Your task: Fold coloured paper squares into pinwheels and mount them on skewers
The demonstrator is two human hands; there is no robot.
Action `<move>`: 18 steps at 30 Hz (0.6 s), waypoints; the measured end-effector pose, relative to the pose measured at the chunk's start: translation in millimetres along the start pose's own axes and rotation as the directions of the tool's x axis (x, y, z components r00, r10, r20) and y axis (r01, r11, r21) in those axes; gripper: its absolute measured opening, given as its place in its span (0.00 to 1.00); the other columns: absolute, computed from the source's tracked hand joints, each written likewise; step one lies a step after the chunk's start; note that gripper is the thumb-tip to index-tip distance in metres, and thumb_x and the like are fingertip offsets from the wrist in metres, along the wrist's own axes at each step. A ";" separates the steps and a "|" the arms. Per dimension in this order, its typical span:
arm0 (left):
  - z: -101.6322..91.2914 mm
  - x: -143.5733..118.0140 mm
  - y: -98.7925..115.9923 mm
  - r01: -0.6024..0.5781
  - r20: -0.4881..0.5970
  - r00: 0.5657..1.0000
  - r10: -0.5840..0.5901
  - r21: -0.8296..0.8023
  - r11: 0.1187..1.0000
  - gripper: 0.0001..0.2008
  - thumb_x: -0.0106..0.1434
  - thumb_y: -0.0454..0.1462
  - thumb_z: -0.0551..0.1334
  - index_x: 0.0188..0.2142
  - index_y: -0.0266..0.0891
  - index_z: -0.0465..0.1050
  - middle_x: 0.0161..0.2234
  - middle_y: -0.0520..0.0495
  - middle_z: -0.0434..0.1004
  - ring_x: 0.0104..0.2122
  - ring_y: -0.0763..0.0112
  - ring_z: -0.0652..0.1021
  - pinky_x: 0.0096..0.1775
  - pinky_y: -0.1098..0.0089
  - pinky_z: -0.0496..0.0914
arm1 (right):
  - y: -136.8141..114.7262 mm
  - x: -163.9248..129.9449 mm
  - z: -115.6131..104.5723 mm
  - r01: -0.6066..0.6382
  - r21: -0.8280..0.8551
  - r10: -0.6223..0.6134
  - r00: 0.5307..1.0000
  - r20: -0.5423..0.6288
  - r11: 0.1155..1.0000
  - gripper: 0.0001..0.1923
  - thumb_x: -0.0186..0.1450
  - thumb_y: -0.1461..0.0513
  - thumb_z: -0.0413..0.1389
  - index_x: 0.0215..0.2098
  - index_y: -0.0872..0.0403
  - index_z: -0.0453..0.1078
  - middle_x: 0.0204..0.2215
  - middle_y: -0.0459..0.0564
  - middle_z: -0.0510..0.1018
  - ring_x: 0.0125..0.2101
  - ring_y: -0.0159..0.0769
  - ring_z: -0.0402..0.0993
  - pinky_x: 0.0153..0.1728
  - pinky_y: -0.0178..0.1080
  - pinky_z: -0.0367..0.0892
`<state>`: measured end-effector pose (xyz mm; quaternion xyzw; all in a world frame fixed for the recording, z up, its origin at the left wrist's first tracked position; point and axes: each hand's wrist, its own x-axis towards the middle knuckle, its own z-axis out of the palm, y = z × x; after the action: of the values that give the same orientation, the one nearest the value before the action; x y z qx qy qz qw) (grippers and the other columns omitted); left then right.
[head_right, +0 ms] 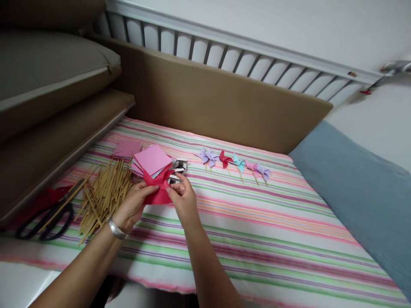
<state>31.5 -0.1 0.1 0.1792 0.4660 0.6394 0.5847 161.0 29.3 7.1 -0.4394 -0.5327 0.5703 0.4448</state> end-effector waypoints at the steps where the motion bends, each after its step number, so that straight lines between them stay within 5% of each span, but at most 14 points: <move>1: -3.7 1.0 4.9 -0.011 -0.025 1.000 0.011 0.006 1.000 0.13 0.39 0.35 0.71 0.27 0.33 0.78 0.23 0.47 0.80 0.23 0.70 0.76 0.31 0.71 0.68 | -1.3 0.4 -3.4 0.043 -0.057 -0.043 0.999 0.002 0.997 0.23 0.55 0.60 0.59 0.49 0.52 0.65 0.31 0.47 0.77 0.32 0.35 0.75 0.36 0.39 0.70; 4: -14.9 3.8 20.0 -0.035 -0.089 0.995 0.033 -0.021 0.999 0.15 0.37 0.35 0.72 0.27 0.33 0.77 0.24 0.47 0.80 0.23 0.70 0.77 0.31 0.71 0.68 | -4.9 -0.1 -11.6 0.277 -0.281 -0.273 0.960 0.052 0.919 0.14 0.58 0.62 0.56 0.43 0.51 0.70 0.40 0.51 0.76 0.42 0.39 0.73 0.45 0.44 0.67; 8: -24.2 5.5 31.7 -0.047 -0.120 0.992 0.037 -0.082 0.996 0.14 0.36 0.32 0.71 0.27 0.34 0.77 0.23 0.48 0.80 0.23 0.70 0.77 0.30 0.72 0.69 | -5.3 -6.7 -8.6 0.567 -0.520 -0.473 0.822 0.315 0.639 0.15 0.59 0.66 0.54 0.44 0.49 0.72 0.55 0.53 0.67 0.55 0.42 0.62 0.55 0.48 0.58; 12: -24.5 3.8 32.3 -0.022 -0.089 0.996 0.015 -0.079 0.997 0.13 0.37 0.32 0.71 0.26 0.34 0.77 0.22 0.48 0.80 0.22 0.71 0.76 0.29 0.72 0.69 | 0.3 -12.5 2.1 0.636 -0.578 -0.486 0.769 0.416 0.511 0.19 0.59 0.67 0.52 0.49 0.49 0.68 0.64 0.52 0.52 0.60 0.44 0.53 0.57 0.50 0.55; 18: -21.6 3.9 26.0 -0.038 -0.061 0.997 0.038 0.008 0.999 0.15 0.37 0.34 0.71 0.29 0.33 0.78 0.24 0.47 0.80 0.22 0.70 0.76 0.30 0.70 0.68 | 2.0 -8.1 -1.2 0.661 -0.586 -0.551 0.737 0.390 0.469 0.08 0.61 0.66 0.53 0.35 0.49 0.73 0.62 0.50 0.56 0.61 0.46 0.51 0.56 0.53 0.54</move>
<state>-1.4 -1.8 8.9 0.1704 0.4824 0.6540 0.5573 163.8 21.6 5.2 -0.3103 -0.8565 0.1625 0.3792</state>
